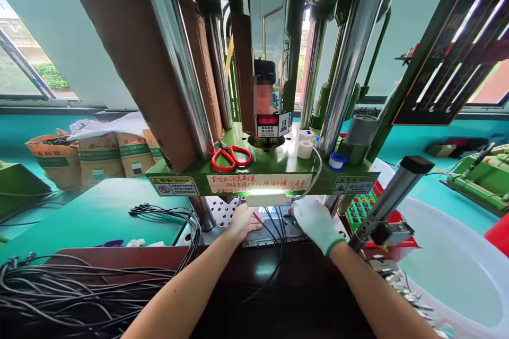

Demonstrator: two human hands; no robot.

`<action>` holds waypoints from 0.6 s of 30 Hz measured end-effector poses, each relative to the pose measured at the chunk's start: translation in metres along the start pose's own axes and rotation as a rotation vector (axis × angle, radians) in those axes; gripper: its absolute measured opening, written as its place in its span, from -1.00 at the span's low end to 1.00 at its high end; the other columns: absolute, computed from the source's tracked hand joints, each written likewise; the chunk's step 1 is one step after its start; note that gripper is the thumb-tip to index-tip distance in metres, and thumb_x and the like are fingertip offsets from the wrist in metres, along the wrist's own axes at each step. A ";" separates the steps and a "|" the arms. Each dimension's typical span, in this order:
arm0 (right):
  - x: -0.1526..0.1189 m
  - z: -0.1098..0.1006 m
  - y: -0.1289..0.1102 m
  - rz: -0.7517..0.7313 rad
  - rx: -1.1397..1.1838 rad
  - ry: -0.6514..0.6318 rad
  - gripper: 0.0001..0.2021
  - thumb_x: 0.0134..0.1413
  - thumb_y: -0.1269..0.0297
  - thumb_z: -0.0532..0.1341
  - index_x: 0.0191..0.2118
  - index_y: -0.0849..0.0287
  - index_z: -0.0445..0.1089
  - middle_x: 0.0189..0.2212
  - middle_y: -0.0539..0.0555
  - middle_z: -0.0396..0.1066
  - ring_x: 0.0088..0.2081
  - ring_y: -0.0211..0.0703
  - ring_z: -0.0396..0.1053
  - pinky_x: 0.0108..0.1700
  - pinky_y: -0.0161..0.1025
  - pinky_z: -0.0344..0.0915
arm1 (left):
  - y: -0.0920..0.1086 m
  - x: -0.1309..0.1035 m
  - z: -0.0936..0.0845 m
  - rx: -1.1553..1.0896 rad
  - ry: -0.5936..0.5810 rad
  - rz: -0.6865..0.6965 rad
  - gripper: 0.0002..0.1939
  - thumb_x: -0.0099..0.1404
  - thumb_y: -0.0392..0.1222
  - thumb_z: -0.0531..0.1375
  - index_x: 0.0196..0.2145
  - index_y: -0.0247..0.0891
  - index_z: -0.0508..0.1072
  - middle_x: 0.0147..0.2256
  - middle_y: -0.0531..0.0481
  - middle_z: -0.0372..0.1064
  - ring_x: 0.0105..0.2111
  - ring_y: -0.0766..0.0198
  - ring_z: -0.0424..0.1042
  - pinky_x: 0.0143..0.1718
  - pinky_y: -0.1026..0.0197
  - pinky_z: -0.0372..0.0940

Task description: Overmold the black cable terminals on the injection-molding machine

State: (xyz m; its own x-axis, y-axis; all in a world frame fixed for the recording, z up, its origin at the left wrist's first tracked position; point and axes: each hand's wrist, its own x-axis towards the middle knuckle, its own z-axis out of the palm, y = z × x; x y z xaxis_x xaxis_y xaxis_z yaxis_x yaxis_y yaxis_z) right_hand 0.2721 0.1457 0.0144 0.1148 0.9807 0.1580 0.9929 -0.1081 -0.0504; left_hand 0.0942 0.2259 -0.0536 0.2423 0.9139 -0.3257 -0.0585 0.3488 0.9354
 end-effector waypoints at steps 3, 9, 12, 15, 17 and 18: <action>-0.034 0.004 0.008 0.010 -0.087 -0.076 -0.71 0.09 0.25 0.03 -0.08 0.13 0.33 -0.37 0.14 0.44 -0.34 -0.07 0.38 -0.33 -0.23 0.18 | 0.006 -0.007 -0.001 0.176 0.149 0.136 -0.90 0.18 -0.20 0.02 -0.35 -0.27 0.23 -0.52 -0.01 0.30 -0.45 0.21 0.39 -0.40 0.14 0.30; -0.049 0.015 0.014 0.074 -0.097 -0.219 -0.59 0.06 0.37 -0.03 0.06 0.12 0.21 -0.37 0.20 0.46 -0.37 0.07 0.42 -0.42 -0.20 0.15 | 0.014 -0.030 0.004 0.957 0.203 0.819 -0.84 0.18 -0.15 0.06 -0.33 -0.24 0.39 -0.22 -0.13 0.34 -0.08 0.05 0.24 -0.09 0.05 0.12; -0.043 0.012 0.011 0.079 -0.055 -0.153 -0.59 0.10 0.38 -0.06 0.09 0.16 0.16 -0.36 0.19 0.46 -0.36 0.02 0.42 -0.41 -0.22 0.14 | 0.011 -0.030 0.000 1.421 0.167 1.048 -0.73 0.24 -0.08 -0.01 -0.37 -0.23 0.43 -0.34 -0.11 0.38 -0.24 0.10 0.31 -0.23 0.09 0.18; -0.031 0.005 0.004 0.049 -0.003 -0.069 -0.59 0.16 0.36 -0.09 0.13 0.20 0.08 -0.33 0.16 0.45 -0.33 -0.08 0.41 -0.39 -0.27 0.13 | 0.009 -0.023 -0.011 1.463 0.188 1.071 -0.71 0.27 -0.12 -0.03 -0.41 -0.23 0.43 -0.35 -0.10 0.38 -0.24 0.13 0.32 -0.23 0.10 0.18; -0.018 0.002 -0.001 0.008 0.014 -0.035 -0.64 0.18 0.33 -0.09 0.07 0.19 0.17 -0.33 0.13 0.45 -0.32 -0.12 0.40 -0.39 -0.29 0.12 | 0.007 -0.019 -0.017 1.472 0.190 1.091 -0.73 0.27 -0.15 -0.04 -0.39 -0.24 0.43 -0.33 -0.09 0.39 -0.22 0.14 0.32 -0.20 0.10 0.18; -0.010 0.001 -0.004 -0.008 0.011 -0.026 -0.68 0.17 0.32 -0.07 0.01 0.20 0.24 -0.35 0.13 0.45 -0.32 -0.13 0.39 -0.39 -0.30 0.12 | 0.006 -0.017 -0.020 1.473 0.192 1.100 -0.74 0.27 -0.16 -0.03 -0.37 -0.24 0.43 -0.31 -0.09 0.40 -0.21 0.15 0.32 -0.18 0.10 0.17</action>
State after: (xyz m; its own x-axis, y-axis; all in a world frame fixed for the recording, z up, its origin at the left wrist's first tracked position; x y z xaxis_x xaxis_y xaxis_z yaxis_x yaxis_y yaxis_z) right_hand 0.2666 0.1362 0.0118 0.1058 0.9855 0.1326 0.9933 -0.0985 -0.0603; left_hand 0.0702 0.2165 -0.0455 0.5785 0.6204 0.5296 0.7203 -0.6932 0.0253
